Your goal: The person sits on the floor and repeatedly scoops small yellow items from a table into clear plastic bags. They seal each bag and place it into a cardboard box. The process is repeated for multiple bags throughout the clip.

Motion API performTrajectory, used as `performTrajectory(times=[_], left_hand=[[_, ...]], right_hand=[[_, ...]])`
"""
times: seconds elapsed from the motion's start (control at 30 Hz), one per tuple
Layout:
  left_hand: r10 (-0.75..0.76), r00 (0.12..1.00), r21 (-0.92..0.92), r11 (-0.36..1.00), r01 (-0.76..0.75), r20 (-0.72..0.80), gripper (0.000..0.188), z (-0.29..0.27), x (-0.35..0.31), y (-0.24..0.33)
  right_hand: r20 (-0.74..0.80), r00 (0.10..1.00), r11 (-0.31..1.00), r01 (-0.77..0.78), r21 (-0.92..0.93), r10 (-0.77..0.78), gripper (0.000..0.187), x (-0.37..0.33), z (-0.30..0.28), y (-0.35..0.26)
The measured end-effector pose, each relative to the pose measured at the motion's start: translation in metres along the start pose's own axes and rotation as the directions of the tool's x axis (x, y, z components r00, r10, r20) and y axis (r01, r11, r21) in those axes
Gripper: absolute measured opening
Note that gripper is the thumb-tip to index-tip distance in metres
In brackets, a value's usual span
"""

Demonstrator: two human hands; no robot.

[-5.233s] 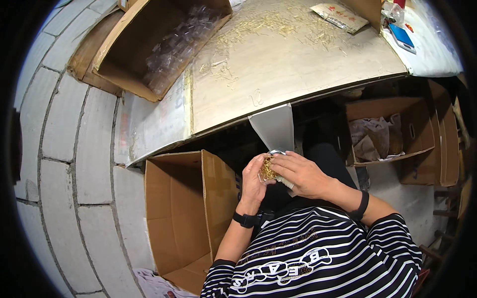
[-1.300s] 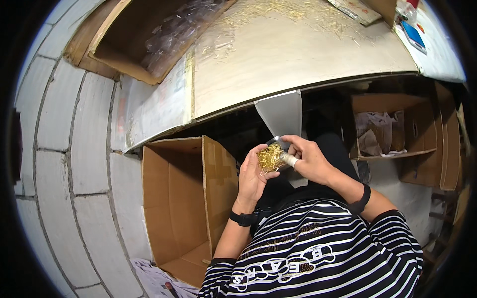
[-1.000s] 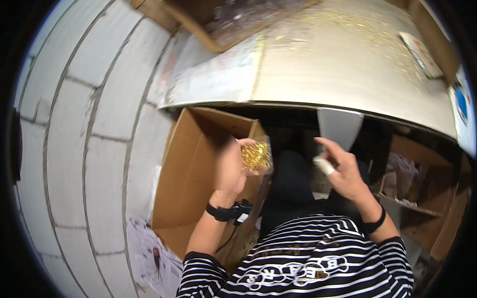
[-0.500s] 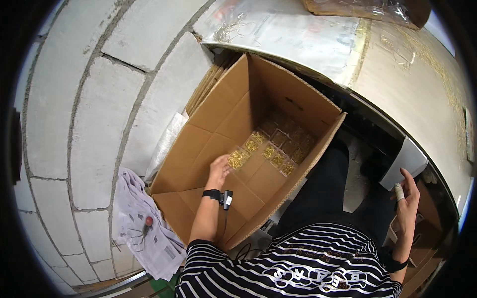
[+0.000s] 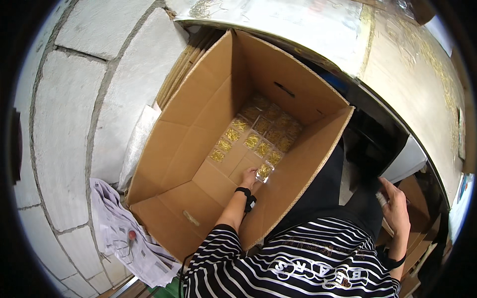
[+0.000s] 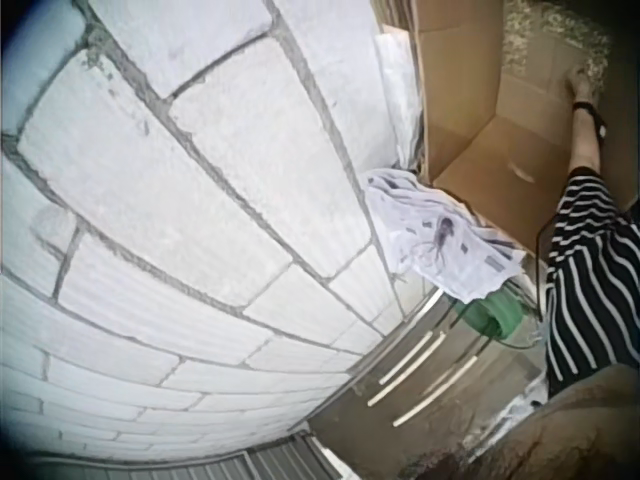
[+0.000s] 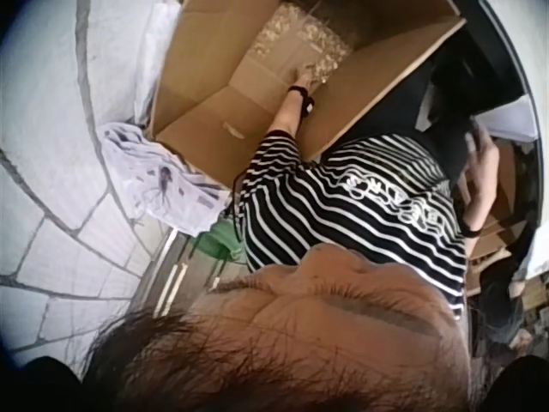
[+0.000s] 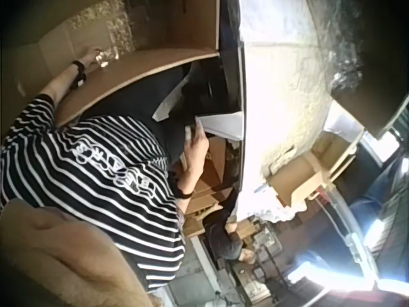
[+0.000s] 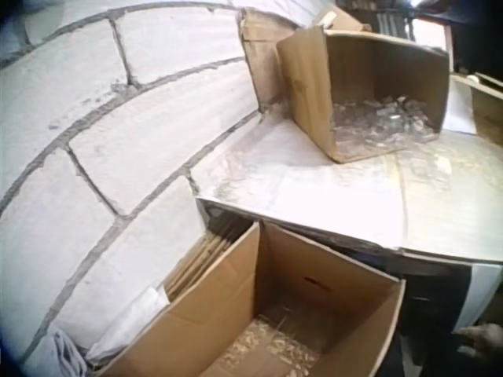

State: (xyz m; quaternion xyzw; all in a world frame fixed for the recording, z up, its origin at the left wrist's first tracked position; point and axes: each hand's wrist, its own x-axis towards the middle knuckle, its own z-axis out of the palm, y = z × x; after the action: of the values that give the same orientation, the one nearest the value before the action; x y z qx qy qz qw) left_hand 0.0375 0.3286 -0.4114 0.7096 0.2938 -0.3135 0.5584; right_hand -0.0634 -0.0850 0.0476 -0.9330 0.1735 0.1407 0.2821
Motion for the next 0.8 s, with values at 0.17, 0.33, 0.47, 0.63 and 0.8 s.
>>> performTrajectory(times=[0.17,0.33,0.47,0.63,0.8], left_hand=[[-0.073,0.994,0.568,0.816,0.108,-0.084,0.024,-0.002,0.026,-0.01],[-0.042,0.994,-0.062,0.997,0.049,0.099,0.029,-0.023,0.013,0.022],[0.222,0.973,0.02,0.975,-0.223,0.058,0.013,-0.026,-0.058,0.193],[0.749,0.661,-0.038,0.662,-0.749,0.028,0.013,0.044,-0.197,0.423],[0.774,0.488,0.142,0.473,-0.869,0.403,0.018,0.206,-0.219,0.559]], right_hand=[[0.053,0.998,0.999,0.04,-0.022,-0.038,0.041,0.003,-0.009,-0.004],[-0.052,0.962,0.958,0.26,-0.117,-0.268,0.033,0.017,-0.057,0.007],[-0.335,0.908,0.965,0.208,-0.159,-0.251,0.03,0.037,-0.113,0.037],[-0.534,0.841,0.976,-0.032,-0.214,-0.09,0.031,0.159,-0.208,0.118],[-0.567,0.782,0.906,-0.401,-0.137,0.26,0.049,0.298,-0.289,0.181]])
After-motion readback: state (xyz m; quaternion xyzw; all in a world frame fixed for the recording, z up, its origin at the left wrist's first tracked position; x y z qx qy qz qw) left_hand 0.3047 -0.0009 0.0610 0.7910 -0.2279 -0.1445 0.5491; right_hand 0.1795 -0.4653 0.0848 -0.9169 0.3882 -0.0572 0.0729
